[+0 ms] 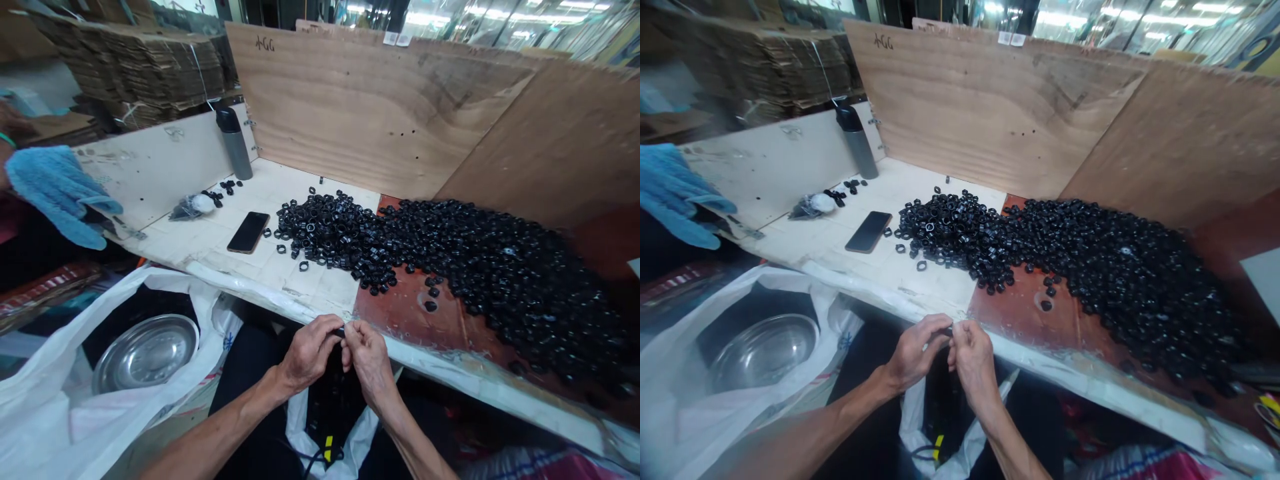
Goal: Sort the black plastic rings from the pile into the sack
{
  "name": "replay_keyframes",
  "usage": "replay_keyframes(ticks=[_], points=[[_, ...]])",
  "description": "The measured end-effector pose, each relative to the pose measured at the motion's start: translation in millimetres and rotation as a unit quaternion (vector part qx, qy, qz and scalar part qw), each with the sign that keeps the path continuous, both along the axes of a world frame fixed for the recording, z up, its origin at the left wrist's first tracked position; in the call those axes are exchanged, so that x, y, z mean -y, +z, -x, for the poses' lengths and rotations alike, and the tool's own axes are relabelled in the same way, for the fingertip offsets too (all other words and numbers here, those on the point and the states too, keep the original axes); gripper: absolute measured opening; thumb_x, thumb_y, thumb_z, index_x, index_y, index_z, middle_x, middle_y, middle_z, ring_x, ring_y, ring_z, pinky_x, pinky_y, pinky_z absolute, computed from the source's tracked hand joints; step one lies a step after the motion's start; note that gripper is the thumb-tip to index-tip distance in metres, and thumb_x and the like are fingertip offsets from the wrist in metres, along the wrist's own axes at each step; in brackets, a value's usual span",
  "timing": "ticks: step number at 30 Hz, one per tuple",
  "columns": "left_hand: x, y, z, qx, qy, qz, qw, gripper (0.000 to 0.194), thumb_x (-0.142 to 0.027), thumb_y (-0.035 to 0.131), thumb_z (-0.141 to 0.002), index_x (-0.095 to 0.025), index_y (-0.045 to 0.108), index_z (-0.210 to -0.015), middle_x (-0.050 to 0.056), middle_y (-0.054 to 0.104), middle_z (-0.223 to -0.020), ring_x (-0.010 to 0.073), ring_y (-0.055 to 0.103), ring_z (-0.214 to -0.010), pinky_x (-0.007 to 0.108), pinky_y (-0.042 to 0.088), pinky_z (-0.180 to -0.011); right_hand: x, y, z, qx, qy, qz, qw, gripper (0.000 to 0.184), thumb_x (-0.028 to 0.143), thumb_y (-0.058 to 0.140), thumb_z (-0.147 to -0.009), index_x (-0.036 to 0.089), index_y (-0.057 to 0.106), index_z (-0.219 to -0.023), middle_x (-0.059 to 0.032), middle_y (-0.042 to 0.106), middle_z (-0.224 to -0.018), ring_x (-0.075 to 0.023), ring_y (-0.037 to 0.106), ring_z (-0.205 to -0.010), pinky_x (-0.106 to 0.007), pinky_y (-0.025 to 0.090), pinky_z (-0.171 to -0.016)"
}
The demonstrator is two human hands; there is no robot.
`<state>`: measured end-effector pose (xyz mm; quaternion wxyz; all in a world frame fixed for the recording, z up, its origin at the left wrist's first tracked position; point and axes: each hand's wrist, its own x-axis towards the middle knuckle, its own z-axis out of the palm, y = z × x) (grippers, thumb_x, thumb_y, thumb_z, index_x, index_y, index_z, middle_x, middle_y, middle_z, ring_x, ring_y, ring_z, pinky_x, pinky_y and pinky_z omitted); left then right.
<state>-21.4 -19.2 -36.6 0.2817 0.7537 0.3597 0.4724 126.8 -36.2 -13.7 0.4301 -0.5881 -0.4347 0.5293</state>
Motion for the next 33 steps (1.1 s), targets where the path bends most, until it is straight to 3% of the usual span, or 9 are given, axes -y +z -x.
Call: replay_keyframes(ticks=[3, 5, 8, 10, 14, 19, 25, 29, 33], points=[[-5, 14.6, 19, -0.068, -0.093, -0.017, 0.993, 0.031, -0.014, 0.049, -0.093, -0.019, 0.056, -0.123, 0.011, 0.068, -0.112, 0.0208, 0.065, -0.109, 0.035, 0.056, -0.094, 9, -1.3, -1, -0.018, 0.018, 0.040, 0.999, 0.039, 0.054, 0.053, -0.092, 0.020, 0.054, -0.073, 0.0052, 0.050, -0.047, -0.0114, 0.046, -0.039, -0.022, 0.039, -0.043], [-24, 26.5, 41, -0.142, -0.134, 0.017, 0.981, 0.032, -0.027, 0.063, -0.088, -0.021, 0.059, -0.120, 0.010, 0.067, -0.114, 0.0227, 0.064, -0.109, 0.036, 0.054, -0.096, 12, -2.3, -10, 0.037, 0.022, 0.034, 0.998, 0.038, 0.056, 0.056, -0.089, 0.019, 0.057, -0.078, 0.0043, 0.052, -0.049, -0.0122, 0.046, -0.039, -0.023, 0.038, -0.041], [-77, 28.4, 77, -0.174, 0.135, 0.006, 0.975, 0.057, -0.046, 0.071, -0.080, -0.019, 0.054, -0.126, 0.015, 0.056, -0.130, 0.0315, 0.052, -0.125, 0.050, 0.044, -0.108, 5, -4.0, -33, 0.176, -0.058, -0.052, 0.981, 0.036, 0.053, 0.060, -0.086, 0.018, 0.061, -0.095, 0.0002, 0.060, -0.065, -0.0162, 0.056, -0.052, -0.026, 0.045, -0.050], [-115, 17.2, 90, -0.234, 0.237, 0.011, 0.943, 0.090, -0.057, 0.079, -0.066, -0.012, 0.045, -0.135, 0.022, 0.046, -0.138, 0.0404, 0.041, -0.133, 0.057, 0.038, -0.109, -9, -5.2, -53, 0.265, -0.124, -0.114, 0.949, 0.037, 0.049, 0.061, -0.085, 0.017, 0.061, -0.104, -0.0046, 0.063, -0.079, -0.0199, 0.061, -0.066, -0.032, 0.051, -0.063], [-158, -7.7, 74, -0.322, 0.226, 0.012, 0.919, 0.124, -0.068, 0.082, -0.051, -0.002, 0.030, -0.142, 0.031, 0.039, -0.140, 0.0484, 0.036, -0.133, 0.062, 0.033, -0.108, -44, -9.4, -86, 0.396, -0.158, -0.152, 0.892, 0.045, 0.042, 0.065, -0.078, 0.012, 0.061, -0.112, -0.0162, 0.059, -0.108, -0.0240, 0.062, -0.076, -0.043, 0.053, -0.077], [-144, -12.2, 8, -0.320, 0.204, 0.013, 0.925, 0.125, -0.071, 0.079, -0.054, -0.002, 0.027, -0.144, 0.034, 0.038, -0.139, 0.0518, 0.034, -0.133, 0.065, 0.029, -0.106, -69, -14.6, -89, 0.365, -0.123, -0.184, 0.904, 0.047, 0.037, 0.065, -0.077, 0.012, 0.057, -0.117, -0.0156, 0.052, -0.116, -0.0147, 0.057, -0.059, -0.039, 0.055, -0.070], [-116, -14.9, -51, -0.278, 0.182, 0.027, 0.943, 0.129, -0.070, 0.080, -0.052, 0.000, 0.023, -0.145, 0.038, 0.031, -0.143, 0.0564, 0.026, -0.137, 0.069, 0.026, -0.106, -68, -16.4, -78, 0.359, -0.105, -0.225, 0.900, 0.043, 0.035, 0.065, -0.077, 0.015, 0.055, -0.114, -0.0086, 0.049, -0.106, -0.0152, 0.057, -0.066, -0.036, 0.055, -0.068], [-97, -14.0, -48, -0.230, 0.134, -0.016, 0.964, 0.125, -0.067, 0.081, -0.056, -0.005, 0.021, -0.146, 0.034, 0.022, -0.149, 0.0527, 0.022, -0.141, 0.064, 0.031, -0.108, -64, -14.0, -78, 0.387, -0.069, -0.234, 0.889, 0.034, 0.028, 0.060, -0.081, 0.016, 0.057, -0.112, -0.0081, 0.049, -0.105, -0.0155, 0.056, -0.067, -0.034, 0.055, -0.068], [-75, -3.1, -23, -0.195, 0.174, -0.036, 0.964, 0.075, -0.046, 0.077, -0.074, -0.011, 0.043, -0.132, 0.022, 0.041, -0.134, 0.0397, 0.041, -0.130, 0.054, 0.041, -0.105, -63, -14.6, -75, 0.427, -0.040, -0.241, 0.871, 0.029, 0.024, 0.055, -0.084, 0.016, 0.060, -0.112, -0.0092, 0.051, -0.102, -0.0215, 0.059, -0.079, -0.035, 0.054, -0.072]])
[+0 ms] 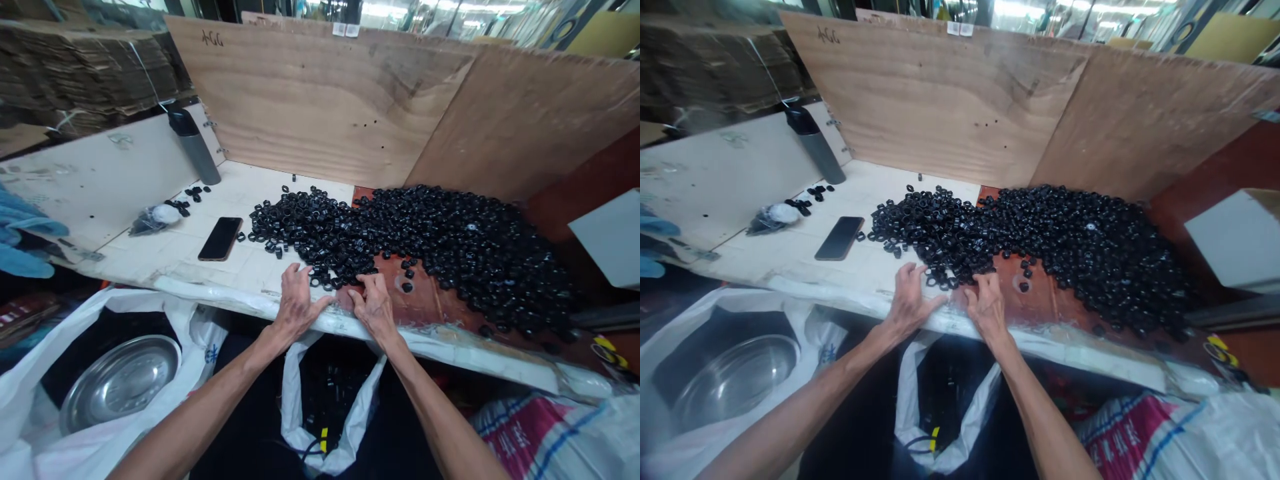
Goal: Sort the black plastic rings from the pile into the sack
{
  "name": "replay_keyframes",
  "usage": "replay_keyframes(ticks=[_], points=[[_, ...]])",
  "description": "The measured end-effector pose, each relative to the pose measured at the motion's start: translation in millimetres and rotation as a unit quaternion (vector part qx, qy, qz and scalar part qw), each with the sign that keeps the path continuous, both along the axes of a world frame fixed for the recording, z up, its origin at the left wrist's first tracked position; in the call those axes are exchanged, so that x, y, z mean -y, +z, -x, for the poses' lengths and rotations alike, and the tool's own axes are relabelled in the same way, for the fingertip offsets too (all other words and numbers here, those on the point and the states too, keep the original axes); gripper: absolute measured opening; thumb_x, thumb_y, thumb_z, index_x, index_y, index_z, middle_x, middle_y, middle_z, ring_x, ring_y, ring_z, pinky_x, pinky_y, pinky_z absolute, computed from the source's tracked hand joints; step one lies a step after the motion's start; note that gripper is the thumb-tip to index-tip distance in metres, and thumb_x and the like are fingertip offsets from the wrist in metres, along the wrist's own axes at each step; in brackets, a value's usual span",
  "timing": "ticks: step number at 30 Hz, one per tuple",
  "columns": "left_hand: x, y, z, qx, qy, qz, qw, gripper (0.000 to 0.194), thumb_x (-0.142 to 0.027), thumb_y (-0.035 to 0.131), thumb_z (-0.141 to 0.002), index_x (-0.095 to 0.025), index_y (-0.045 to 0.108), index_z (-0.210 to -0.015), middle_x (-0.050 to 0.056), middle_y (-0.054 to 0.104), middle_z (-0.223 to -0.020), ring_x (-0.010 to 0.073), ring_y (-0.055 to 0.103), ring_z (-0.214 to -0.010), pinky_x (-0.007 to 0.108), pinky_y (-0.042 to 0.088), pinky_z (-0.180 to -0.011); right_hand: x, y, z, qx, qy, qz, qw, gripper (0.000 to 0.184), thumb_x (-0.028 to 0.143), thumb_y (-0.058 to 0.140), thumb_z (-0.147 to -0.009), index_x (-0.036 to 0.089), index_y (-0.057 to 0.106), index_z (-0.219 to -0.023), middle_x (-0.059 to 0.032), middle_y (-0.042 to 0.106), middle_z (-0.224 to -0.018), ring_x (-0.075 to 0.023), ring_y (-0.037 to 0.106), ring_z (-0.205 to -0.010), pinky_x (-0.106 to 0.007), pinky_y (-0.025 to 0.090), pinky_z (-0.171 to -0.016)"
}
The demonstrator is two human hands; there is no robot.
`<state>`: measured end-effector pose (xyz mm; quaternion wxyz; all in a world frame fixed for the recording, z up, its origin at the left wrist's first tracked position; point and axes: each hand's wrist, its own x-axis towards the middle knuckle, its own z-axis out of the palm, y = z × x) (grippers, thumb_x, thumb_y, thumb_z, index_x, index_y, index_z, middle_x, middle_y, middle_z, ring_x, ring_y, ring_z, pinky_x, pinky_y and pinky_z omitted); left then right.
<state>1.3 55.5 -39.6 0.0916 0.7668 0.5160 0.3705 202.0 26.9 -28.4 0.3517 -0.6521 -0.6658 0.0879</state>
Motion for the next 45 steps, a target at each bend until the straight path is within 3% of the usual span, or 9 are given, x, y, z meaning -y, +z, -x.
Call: replay_keyframes(ticks=[3, 6, 16, 22, 28, 33, 37, 42, 45], points=[[8, 6.7, 8, -0.001, -0.013, 0.024, 1.000, 0.039, -0.034, 0.072, -0.081, -0.016, 0.056, -0.112, 0.011, 0.055, -0.106, 0.0291, 0.055, -0.106, 0.045, 0.048, -0.095, -1, -2.0, 2, 0.022, 0.005, -0.004, 1.000, 0.025, 0.024, 0.053, -0.087, 0.017, 0.063, -0.109, -0.0098, 0.051, -0.101, -0.0250, 0.059, -0.089, -0.036, 0.053, -0.077], [6, 6.6, 0, -0.019, -0.044, 0.033, 0.998, 0.027, -0.031, 0.068, -0.084, -0.019, 0.060, -0.107, 0.007, 0.058, -0.096, 0.0249, 0.058, -0.096, 0.039, 0.050, -0.090, -1, -1.4, 3, 0.032, 0.014, -0.003, 0.999, 0.027, 0.026, 0.054, -0.089, 0.016, 0.062, -0.113, -0.0098, 0.052, -0.099, -0.0252, 0.059, -0.088, -0.037, 0.053, -0.079], [-2, 3.8, -19, -0.053, -0.072, 0.037, 0.995, 0.016, -0.023, 0.062, -0.088, -0.022, 0.062, -0.104, 0.004, 0.057, -0.097, 0.0200, 0.059, -0.092, 0.031, 0.052, -0.081, 5, 4.5, 6, 0.038, 0.038, -0.027, 0.998, 0.011, 0.023, 0.051, -0.091, 0.017, 0.061, -0.094, -0.0084, 0.059, -0.092, -0.0225, 0.060, -0.081, -0.032, 0.050, -0.073], [2, 10.8, -20, -0.028, -0.060, 0.025, 0.998, 0.027, -0.030, 0.066, -0.086, -0.020, 0.061, -0.110, 0.006, 0.056, -0.099, 0.0208, 0.058, -0.092, 0.032, 0.052, -0.079, 7, 1.3, 4, 0.011, 0.078, -0.048, 0.996, 0.017, 0.018, 0.049, -0.092, 0.018, 0.063, -0.102, -0.0093, 0.066, -0.096, -0.0230, 0.064, -0.087, -0.034, 0.051, -0.081], [-1, 10.6, -22, -0.065, -0.081, 0.009, 0.995, 0.005, -0.021, 0.063, -0.087, -0.019, 0.065, -0.091, 0.006, 0.057, -0.095, 0.0225, 0.054, -0.095, 0.035, 0.050, -0.083, 8, 5.5, 0, -0.059, 0.091, -0.047, 0.993, 0.020, 0.019, 0.052, -0.092, 0.019, 0.067, -0.105, -0.0086, 0.068, -0.102, -0.0229, 0.064, -0.098, -0.036, 0.051, -0.089], [-1, 15.3, -22, -0.075, -0.091, 0.001, 0.993, 0.030, -0.024, 0.066, -0.084, -0.019, 0.063, -0.114, 0.008, 0.055, -0.102, 0.0244, 0.051, -0.096, 0.038, 0.050, -0.082, 5, 1.0, -2, -0.115, 0.054, -0.032, 0.991, 0.024, 0.021, 0.058, -0.088, 0.019, 0.065, -0.111, -0.0065, 0.066, -0.098, -0.0189, 0.064, -0.080, -0.031, 0.055, -0.073], [-6, 15.5, -26, -0.102, -0.147, -0.033, 0.983, 0.015, -0.017, 0.059, -0.087, -0.020, 0.068, -0.098, 0.008, 0.060, -0.098, 0.0244, 0.051, -0.092, 0.038, 0.049, -0.079, 5, 1.0, -1, -0.133, 0.051, -0.011, 0.990, 0.015, 0.022, 0.061, -0.087, 0.018, 0.067, -0.100, -0.0042, 0.065, -0.091, -0.0151, 0.061, -0.068, -0.027, 0.053, -0.065], [-5, 13.9, -24, 0.022, -0.214, -0.034, 0.976, 0.009, -0.013, 0.057, -0.087, -0.016, 0.064, -0.091, 0.010, 0.067, -0.105, 0.0237, 0.058, -0.101, 0.040, 0.050, -0.090, 4, -1.1, -5, -0.215, 0.071, 0.011, 0.974, 0.015, 0.027, 0.063, -0.088, 0.020, 0.068, -0.101, -0.0050, 0.065, -0.097, -0.0166, 0.065, -0.076, -0.028, 0.056, -0.068], [4, 18.8, -21, 0.179, -0.217, 0.063, 0.958, 0.003, -0.017, 0.065, -0.084, -0.016, 0.063, -0.085, 0.011, 0.069, -0.110, 0.0217, 0.064, -0.100, 0.036, 0.053, -0.086, 7, -1.2, -7, -0.320, 0.082, 0.021, 0.944, 0.018, 0.031, 0.068, -0.085, 0.021, 0.069, -0.100, -0.0062, 0.065, -0.103, -0.0200, 0.068, -0.087, -0.033, 0.058, -0.080]])
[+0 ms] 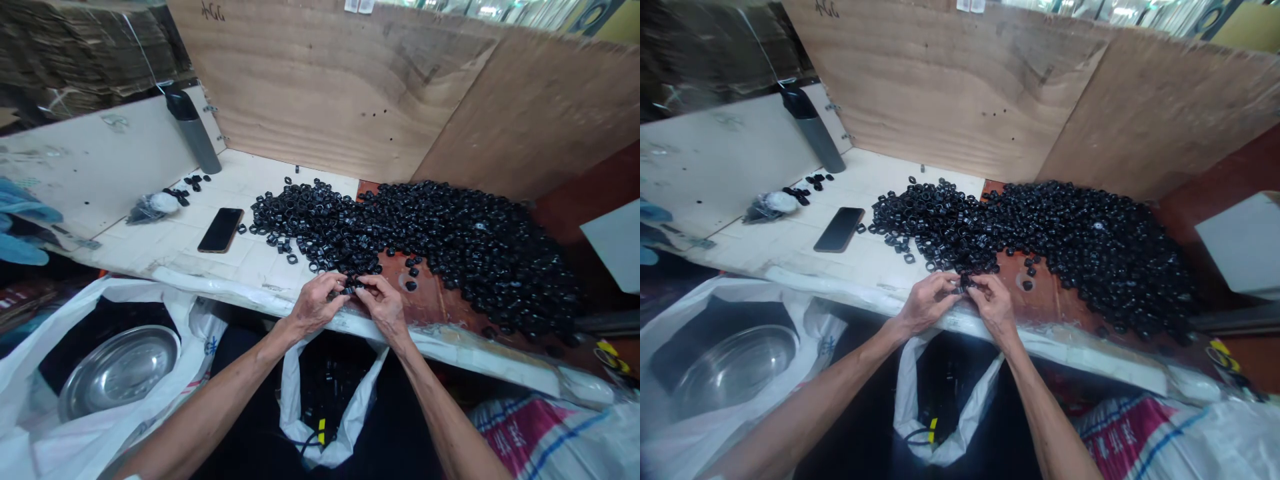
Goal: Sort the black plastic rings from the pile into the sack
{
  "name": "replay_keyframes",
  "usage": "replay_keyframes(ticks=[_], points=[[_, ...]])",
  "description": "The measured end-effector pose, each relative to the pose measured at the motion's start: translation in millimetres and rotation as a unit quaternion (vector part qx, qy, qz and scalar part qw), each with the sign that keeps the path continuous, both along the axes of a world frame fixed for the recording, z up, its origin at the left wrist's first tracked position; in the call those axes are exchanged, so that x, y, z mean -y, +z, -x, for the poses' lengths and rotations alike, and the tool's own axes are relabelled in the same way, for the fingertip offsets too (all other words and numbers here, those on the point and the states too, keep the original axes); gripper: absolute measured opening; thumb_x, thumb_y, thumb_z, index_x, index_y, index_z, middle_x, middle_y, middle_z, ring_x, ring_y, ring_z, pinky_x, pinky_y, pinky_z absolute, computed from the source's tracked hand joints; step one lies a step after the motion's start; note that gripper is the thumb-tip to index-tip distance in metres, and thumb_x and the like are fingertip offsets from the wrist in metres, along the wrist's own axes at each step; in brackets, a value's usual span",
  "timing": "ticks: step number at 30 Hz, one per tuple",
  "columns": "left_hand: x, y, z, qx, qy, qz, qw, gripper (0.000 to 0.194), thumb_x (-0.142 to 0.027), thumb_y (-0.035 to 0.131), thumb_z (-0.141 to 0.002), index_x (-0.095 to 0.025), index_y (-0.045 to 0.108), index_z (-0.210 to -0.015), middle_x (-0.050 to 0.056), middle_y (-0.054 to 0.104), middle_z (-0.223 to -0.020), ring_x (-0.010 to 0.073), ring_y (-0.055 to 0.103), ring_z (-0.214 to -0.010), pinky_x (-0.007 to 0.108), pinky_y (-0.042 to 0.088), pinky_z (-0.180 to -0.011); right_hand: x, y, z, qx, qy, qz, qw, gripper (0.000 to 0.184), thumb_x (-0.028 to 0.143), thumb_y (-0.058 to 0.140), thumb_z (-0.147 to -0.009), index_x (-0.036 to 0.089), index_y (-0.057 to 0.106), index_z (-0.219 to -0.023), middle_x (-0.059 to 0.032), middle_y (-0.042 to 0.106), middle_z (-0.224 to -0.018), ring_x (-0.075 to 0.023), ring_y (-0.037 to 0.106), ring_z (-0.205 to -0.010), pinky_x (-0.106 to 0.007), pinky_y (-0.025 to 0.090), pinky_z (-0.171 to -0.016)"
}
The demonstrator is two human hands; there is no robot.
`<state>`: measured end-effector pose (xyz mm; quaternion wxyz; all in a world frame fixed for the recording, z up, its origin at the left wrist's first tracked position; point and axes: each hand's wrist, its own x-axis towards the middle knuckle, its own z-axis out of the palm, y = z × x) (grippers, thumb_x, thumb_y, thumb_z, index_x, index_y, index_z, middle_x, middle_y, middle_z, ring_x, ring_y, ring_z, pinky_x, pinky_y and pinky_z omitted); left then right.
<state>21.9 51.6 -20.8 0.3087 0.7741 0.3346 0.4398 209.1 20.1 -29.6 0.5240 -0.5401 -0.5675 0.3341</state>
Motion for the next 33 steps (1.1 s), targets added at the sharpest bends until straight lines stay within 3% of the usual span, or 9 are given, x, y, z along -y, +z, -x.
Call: replay_keyframes(ticks=[2, 4, 7, 12, 16, 21, 26, 33], points=[[7, 4.6, 1, 0.089, 0.001, 0.131, 0.987, 0.008, -0.021, 0.069, -0.082, -0.015, 0.063, -0.082, 0.010, 0.070, -0.108, 0.0197, 0.067, -0.094, 0.032, 0.054, -0.081, 6, 4.4, 2, -0.044, 0.013, 0.006, 0.999, 0.020, 0.032, 0.070, -0.084, 0.021, 0.071, -0.102, -0.0072, 0.065, -0.108, -0.0217, 0.068, -0.094, -0.034, 0.058, -0.083], [14, 9.2, 1, 0.173, 0.003, 0.246, 0.954, 0.014, -0.024, 0.073, -0.078, -0.015, 0.063, -0.080, 0.009, 0.070, -0.104, 0.0184, 0.068, -0.090, 0.030, 0.055, -0.080, 14, 12.0, 9, -0.051, 0.034, 0.006, 0.998, 0.022, 0.030, 0.069, -0.086, 0.022, 0.072, -0.106, -0.0077, 0.064, -0.111, -0.0225, 0.066, -0.100, -0.034, 0.057, -0.085], [21, 16.4, 2, 0.254, 0.004, 0.327, 0.910, 0.019, -0.023, 0.079, -0.071, -0.013, 0.063, -0.073, 0.007, 0.067, -0.099, 0.0175, 0.067, -0.089, 0.030, 0.053, -0.084, 25, 22.5, 21, -0.026, 0.064, -0.014, 0.998, 0.021, 0.027, 0.065, -0.090, 0.024, 0.072, -0.110, -0.0078, 0.064, -0.112, -0.0226, 0.063, -0.106, -0.034, 0.054, -0.089], [30, 26.9, 9, 0.244, -0.001, 0.321, 0.915, 0.015, -0.022, 0.078, -0.072, -0.013, 0.067, -0.069, 0.008, 0.067, -0.101, 0.0180, 0.065, -0.093, 0.029, 0.051, -0.086, 34, 21.4, 35, -0.032, 0.027, -0.012, 0.999, 0.023, 0.027, 0.066, -0.089, 0.023, 0.068, -0.111, -0.0074, 0.065, -0.108, -0.0214, 0.065, -0.097, -0.034, 0.055, -0.086], [33, 23.9, 13, 0.238, -0.011, 0.319, 0.917, 0.015, -0.024, 0.076, -0.076, -0.013, 0.068, -0.070, 0.009, 0.069, -0.103, 0.0183, 0.066, -0.093, 0.029, 0.052, -0.086, 36, 19.2, 37, -0.031, 0.008, -0.006, 0.999, 0.019, 0.027, 0.068, -0.087, 0.022, 0.065, -0.106, -0.0065, 0.066, -0.104, -0.0210, 0.066, -0.094, -0.034, 0.055, -0.085], [34, 12.2, 14, 0.272, -0.030, 0.363, 0.891, 0.029, -0.024, 0.081, -0.072, -0.015, 0.066, -0.096, 0.006, 0.072, -0.097, 0.0170, 0.068, -0.088, 0.029, 0.055, -0.085, 40, 26.2, 37, 0.052, 0.015, -0.029, 0.998, 0.016, 0.028, 0.062, -0.091, 0.022, 0.067, -0.105, -0.0079, 0.067, -0.103, -0.0229, 0.066, -0.095, -0.036, 0.055, -0.085], [37, 10.5, 15, 0.232, -0.061, 0.350, 0.905, 0.030, -0.027, 0.078, -0.076, -0.015, 0.070, -0.102, 0.007, 0.073, -0.101, 0.0197, 0.070, -0.094, 0.031, 0.056, -0.090, 48, 23.0, 37, 0.128, -0.019, -0.037, 0.991, 0.024, 0.028, 0.058, -0.094, 0.022, 0.060, -0.118, -0.0058, 0.068, -0.098, -0.0199, 0.067, -0.085, -0.032, 0.055, -0.080], [41, 14.9, 12, 0.247, -0.077, 0.348, 0.901, 0.029, -0.028, 0.077, -0.077, -0.015, 0.069, -0.101, 0.007, 0.073, -0.100, 0.0210, 0.071, -0.094, 0.033, 0.057, -0.092, 56, 30.6, 36, 0.157, 0.020, -0.060, 0.986, 0.018, 0.023, 0.052, -0.096, 0.021, 0.062, -0.112, -0.0061, 0.065, -0.095, -0.0197, 0.063, -0.083, -0.031, 0.051, -0.077]])
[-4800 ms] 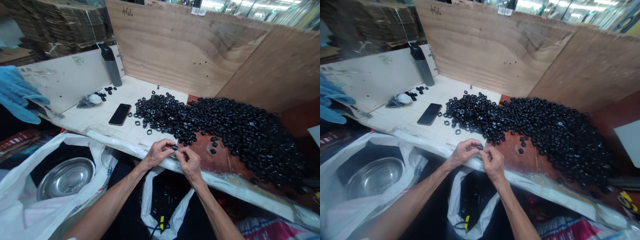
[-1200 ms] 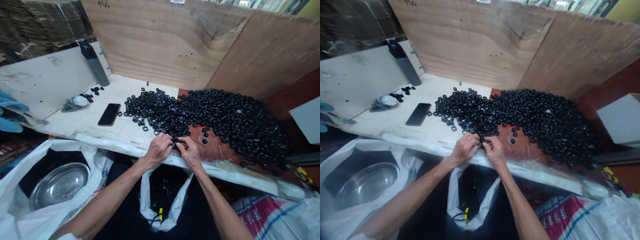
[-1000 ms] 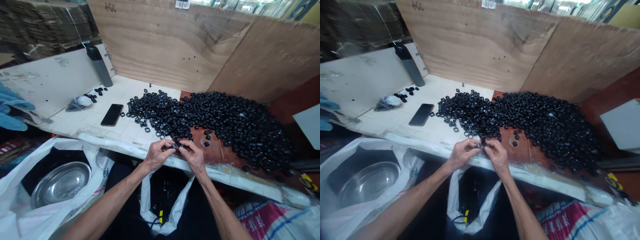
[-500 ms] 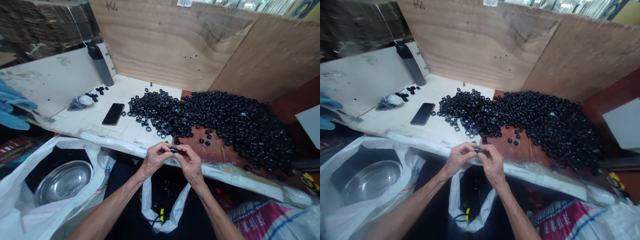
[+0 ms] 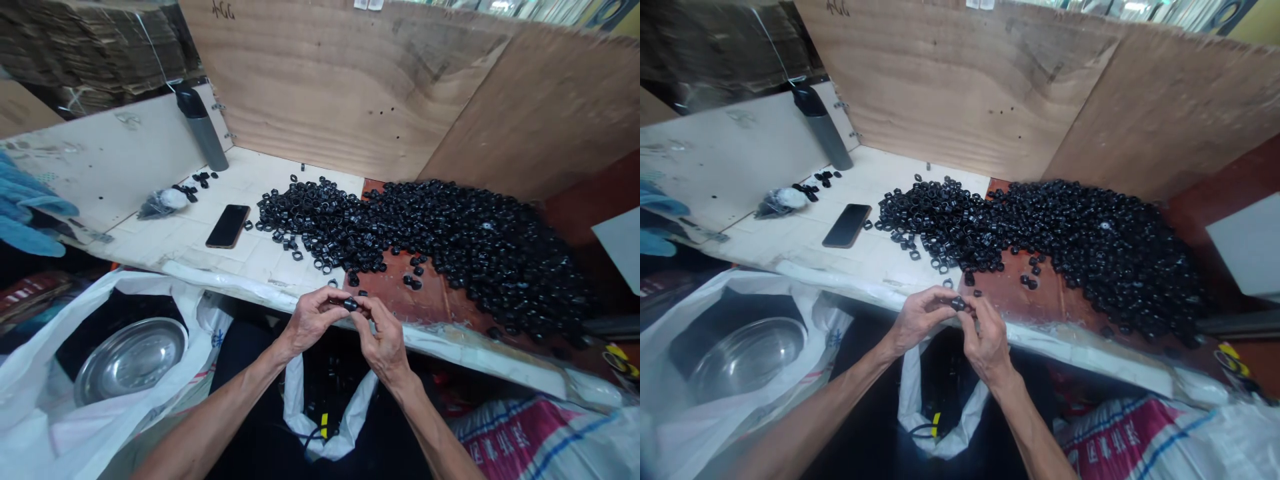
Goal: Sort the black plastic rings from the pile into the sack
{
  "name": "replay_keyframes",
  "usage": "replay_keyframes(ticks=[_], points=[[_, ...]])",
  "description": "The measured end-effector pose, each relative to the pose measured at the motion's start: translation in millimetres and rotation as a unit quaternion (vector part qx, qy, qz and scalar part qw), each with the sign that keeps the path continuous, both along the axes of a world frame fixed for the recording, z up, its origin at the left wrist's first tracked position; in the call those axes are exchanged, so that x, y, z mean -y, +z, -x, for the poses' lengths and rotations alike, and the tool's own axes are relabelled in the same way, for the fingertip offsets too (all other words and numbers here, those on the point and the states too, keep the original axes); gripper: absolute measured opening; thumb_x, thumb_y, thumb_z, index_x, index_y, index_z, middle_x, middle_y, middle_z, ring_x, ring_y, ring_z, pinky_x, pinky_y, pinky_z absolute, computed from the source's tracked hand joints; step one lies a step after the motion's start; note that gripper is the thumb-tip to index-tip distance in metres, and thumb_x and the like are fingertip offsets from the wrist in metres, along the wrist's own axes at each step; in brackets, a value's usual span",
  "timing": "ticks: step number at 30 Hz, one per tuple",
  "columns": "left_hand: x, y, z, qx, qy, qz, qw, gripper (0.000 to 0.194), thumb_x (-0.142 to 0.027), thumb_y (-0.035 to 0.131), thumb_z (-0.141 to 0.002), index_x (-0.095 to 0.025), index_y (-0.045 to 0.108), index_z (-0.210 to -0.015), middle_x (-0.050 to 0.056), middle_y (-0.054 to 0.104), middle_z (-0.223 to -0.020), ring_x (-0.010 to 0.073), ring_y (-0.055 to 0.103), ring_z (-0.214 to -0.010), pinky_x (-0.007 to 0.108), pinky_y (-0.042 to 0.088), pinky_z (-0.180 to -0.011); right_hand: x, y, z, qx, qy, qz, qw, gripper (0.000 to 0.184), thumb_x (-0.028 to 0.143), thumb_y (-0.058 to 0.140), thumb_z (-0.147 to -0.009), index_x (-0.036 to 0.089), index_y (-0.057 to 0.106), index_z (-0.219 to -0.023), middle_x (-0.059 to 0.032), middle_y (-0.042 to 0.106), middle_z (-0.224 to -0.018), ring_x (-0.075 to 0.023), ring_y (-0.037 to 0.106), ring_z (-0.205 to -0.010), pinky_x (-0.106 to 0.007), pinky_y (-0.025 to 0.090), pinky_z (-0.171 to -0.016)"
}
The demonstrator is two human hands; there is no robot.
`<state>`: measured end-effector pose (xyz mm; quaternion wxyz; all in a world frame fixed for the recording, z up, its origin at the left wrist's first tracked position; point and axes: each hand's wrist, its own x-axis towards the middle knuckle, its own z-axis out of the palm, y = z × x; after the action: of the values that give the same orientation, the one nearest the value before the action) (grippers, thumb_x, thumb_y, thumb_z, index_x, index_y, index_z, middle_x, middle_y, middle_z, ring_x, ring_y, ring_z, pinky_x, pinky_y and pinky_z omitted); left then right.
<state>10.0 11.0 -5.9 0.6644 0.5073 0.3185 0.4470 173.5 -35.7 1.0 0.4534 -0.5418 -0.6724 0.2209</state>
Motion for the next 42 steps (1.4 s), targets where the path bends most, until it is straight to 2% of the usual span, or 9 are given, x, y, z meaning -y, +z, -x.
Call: replay_keyframes(ticks=[4, 8, 10, 13, 18, 24, 29, 38, 42], points=[[1, -2.3, 0, -0.053, 0.022, -0.080, 0.995, 0.022, -0.025, 0.073, -0.082, -0.016, 0.070, -0.101, 0.007, 0.073, -0.100, 0.0200, 0.071, -0.094, 0.032, 0.057, -0.090, 2, 3.6, -2, -0.015, -0.009, 0.037, 0.999, 0.015, 0.027, 0.054, -0.095, 0.021, 0.065, -0.104, -0.0053, 0.065, -0.091, -0.0194, 0.063, -0.079, -0.030, 0.051, -0.074], [0, -10.3, 2, -0.126, 0.066, -0.255, 0.956, 0.019, -0.021, 0.069, -0.085, -0.019, 0.071, -0.104, 0.008, 0.073, -0.106, 0.0198, 0.069, -0.101, 0.036, 0.055, -0.096, 0, -1.1, -1, -0.072, -0.033, 0.146, 0.986, 0.019, 0.035, 0.055, -0.095, 0.020, 0.065, -0.100, 0.0014, 0.061, -0.065, -0.0154, 0.059, -0.057, -0.025, 0.049, -0.057], [1, -13.4, 4, -0.134, 0.071, -0.283, 0.947, 0.020, -0.020, 0.068, -0.086, -0.019, 0.070, -0.106, 0.008, 0.073, -0.106, 0.0194, 0.069, -0.101, 0.036, 0.055, -0.095, -1, -3.9, 0, -0.105, -0.036, 0.189, 0.976, 0.024, 0.040, 0.053, -0.095, 0.019, 0.065, -0.094, 0.0032, 0.059, -0.057, -0.0142, 0.057, -0.049, -0.023, 0.046, -0.052], [5, -14.4, 4, -0.129, 0.063, -0.224, 0.964, 0.020, -0.021, 0.070, -0.084, -0.019, 0.071, -0.104, 0.008, 0.073, -0.104, 0.0196, 0.069, -0.099, 0.035, 0.055, -0.094, 0, -5.6, 1, -0.098, -0.037, 0.199, 0.974, 0.029, 0.043, 0.053, -0.095, 0.019, 0.066, -0.087, 0.0022, 0.060, -0.056, -0.0144, 0.059, -0.050, -0.023, 0.046, -0.052], [11, -11.5, 2, -0.044, 0.033, 0.004, 0.998, 0.026, -0.029, 0.078, -0.076, -0.016, 0.072, -0.098, 0.007, 0.074, -0.100, 0.0211, 0.071, -0.093, 0.033, 0.059, -0.087, 4, -6.4, 5, -0.079, -0.051, 0.152, 0.984, 0.020, 0.036, 0.059, -0.093, 0.020, 0.069, -0.100, -0.0001, 0.066, -0.068, -0.0160, 0.063, -0.057, -0.025, 0.050, -0.055], [11, -9.7, 9, -0.008, 0.018, 0.111, 0.994, 0.030, -0.027, 0.082, -0.071, -0.014, 0.073, -0.097, 0.006, 0.076, -0.094, 0.0170, 0.071, -0.084, 0.029, 0.057, -0.085, 5, -6.9, 5, -0.015, 0.016, -0.010, 1.000, 0.016, 0.020, 0.057, -0.093, 0.022, 0.070, -0.101, -0.0083, 0.068, -0.098, -0.0224, 0.066, -0.092, -0.037, 0.054, -0.083], [14, -9.0, 11, 0.026, 0.021, 0.149, 0.988, 0.032, -0.024, 0.083, -0.069, -0.013, 0.071, -0.096, 0.005, 0.075, -0.090, 0.0149, 0.070, -0.080, 0.028, 0.056, -0.081, 6, -2.3, 6, -0.047, 0.037, -0.022, 0.998, 0.018, 0.018, 0.058, -0.092, 0.023, 0.072, -0.102, -0.0092, 0.067, -0.102, -0.0229, 0.065, -0.096, -0.039, 0.055, -0.085], [21, -1.8, 4, 0.008, 0.060, 0.080, 0.995, 0.027, -0.025, 0.081, -0.070, -0.015, 0.072, -0.094, 0.005, 0.074, -0.096, 0.0180, 0.070, -0.089, 0.029, 0.056, -0.087, 6, -0.4, 15, -0.245, -0.072, 0.216, 0.943, 0.025, 0.041, 0.070, -0.084, 0.018, 0.067, -0.094, -0.0019, 0.066, -0.073, -0.0179, 0.065, -0.061, -0.030, 0.058, -0.058], [20, -4.7, 8, 0.014, 0.038, 0.096, 0.995, 0.029, -0.024, 0.081, -0.072, -0.014, 0.071, -0.097, 0.006, 0.074, -0.096, 0.0177, 0.070, -0.088, 0.030, 0.056, -0.088, 5, 6.2, 9, -0.119, -0.020, 0.112, 0.986, 0.013, 0.029, 0.066, -0.086, 0.020, 0.069, -0.094, -0.0060, 0.069, -0.088, -0.0209, 0.067, -0.078, -0.034, 0.057, -0.073]])
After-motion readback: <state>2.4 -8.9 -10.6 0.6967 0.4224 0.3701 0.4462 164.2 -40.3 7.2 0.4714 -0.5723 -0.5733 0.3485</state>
